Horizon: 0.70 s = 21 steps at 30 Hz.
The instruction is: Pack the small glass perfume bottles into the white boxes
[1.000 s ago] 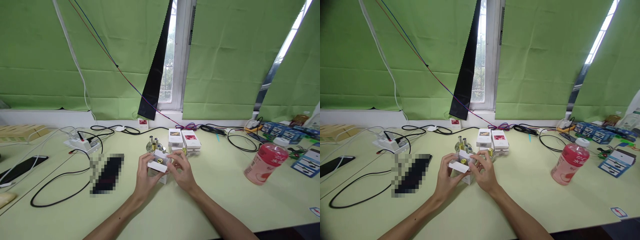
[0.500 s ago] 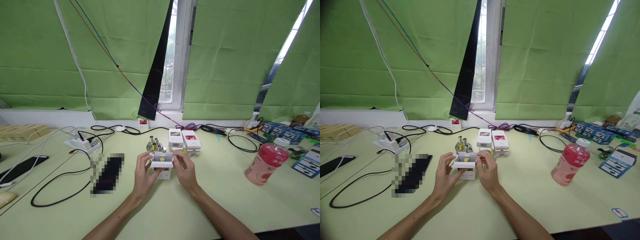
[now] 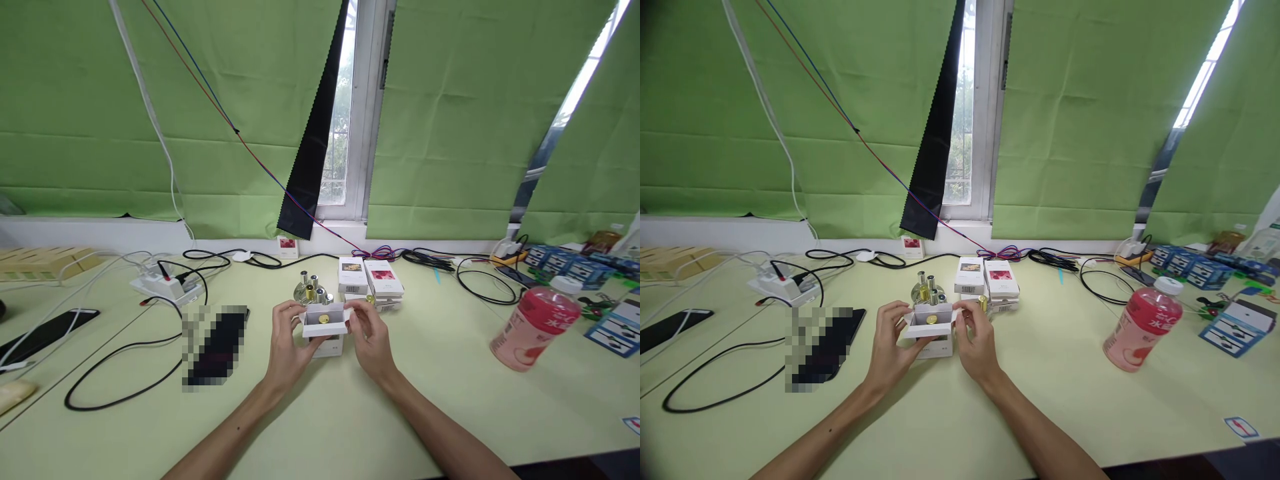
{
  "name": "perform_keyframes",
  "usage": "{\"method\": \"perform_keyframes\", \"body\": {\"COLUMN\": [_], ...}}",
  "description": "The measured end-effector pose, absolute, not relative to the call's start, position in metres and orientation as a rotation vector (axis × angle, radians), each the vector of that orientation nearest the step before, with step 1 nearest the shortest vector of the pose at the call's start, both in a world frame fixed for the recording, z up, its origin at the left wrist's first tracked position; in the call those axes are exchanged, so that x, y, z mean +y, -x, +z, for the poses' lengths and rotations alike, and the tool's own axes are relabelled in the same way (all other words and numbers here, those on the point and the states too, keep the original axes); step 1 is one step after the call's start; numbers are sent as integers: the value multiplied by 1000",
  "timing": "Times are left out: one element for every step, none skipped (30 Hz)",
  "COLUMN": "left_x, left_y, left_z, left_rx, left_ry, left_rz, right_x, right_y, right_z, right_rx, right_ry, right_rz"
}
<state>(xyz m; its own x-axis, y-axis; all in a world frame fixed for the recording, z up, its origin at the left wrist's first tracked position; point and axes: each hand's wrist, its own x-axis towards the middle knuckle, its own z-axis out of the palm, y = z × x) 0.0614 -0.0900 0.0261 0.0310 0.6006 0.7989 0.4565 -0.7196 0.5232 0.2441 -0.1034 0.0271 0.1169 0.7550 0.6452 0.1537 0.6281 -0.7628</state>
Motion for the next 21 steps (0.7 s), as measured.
{"method": "perform_keyframes", "body": {"left_x": [-90,-90,-90,-91,-91,-92,-92,-93,-93,-94,-94,-94,-95,-95,-94,-94,-93,-93,-92,-91,-91], "left_y": [-61,-61,-61,-61,-61,-61,-61,-61,-61,-61,-61,-61,-61,-60,-60,-60,-60,-60,-60,-59,-59], "left_z": [27,28,29,30,30,31,32,33,34,35,36,36,37,37,37,37,37,36,35,34,34], "left_rx": [1127,1139,1151,1163,1174,1182,1189,1199,1210,1221,1229,1233,1234,1228,1221,1211,1200,1189,1176,1163,1153], "left_ry": [-2171,-2177,-2182,-2186,-2187,-2187,-2188,-2190,-2197,-2211,-2231,-2253,-2273,-2290,-2303,-2314,-2323,-2332,-2341,-2349,-2355], "left_rz": [1767,1746,1723,1699,1676,1655,1637,1619,1601,1582,1564,1549,1542,1543,1551,1562,1574,1584,1590,1595,1597], "right_x": [-104,-104,-103,-103,-103,-103,-103,-103,-104,-104,-105,-106,-106,-106,-107,-107,-107,-107,-107,-106,-106], "right_y": [-244,-244,-245,-245,-245,-245,-245,-245,-245,-245,-245,-245,-245,-245,-245,-246,-246,-246,-246,-246,-246], "right_z": [27,28,28,27,27,27,27,27,28,29,30,31,32,33,33,34,34,33,33,33,32], "right_rx": [-1426,-1438,-1449,-1460,-1470,-1481,-1491,-1503,-1517,-1534,-1551,-1564,-1572,-1576,-1575,-1574,-1573,-1573,-1572,-1570,-1567], "right_ry": [836,845,853,861,866,872,876,880,885,887,888,889,888,886,883,879,875,870,865,860,857], "right_rz": [522,518,512,505,497,489,478,468,458,449,441,436,432,428,424,420,416,411,408,405,405]}}
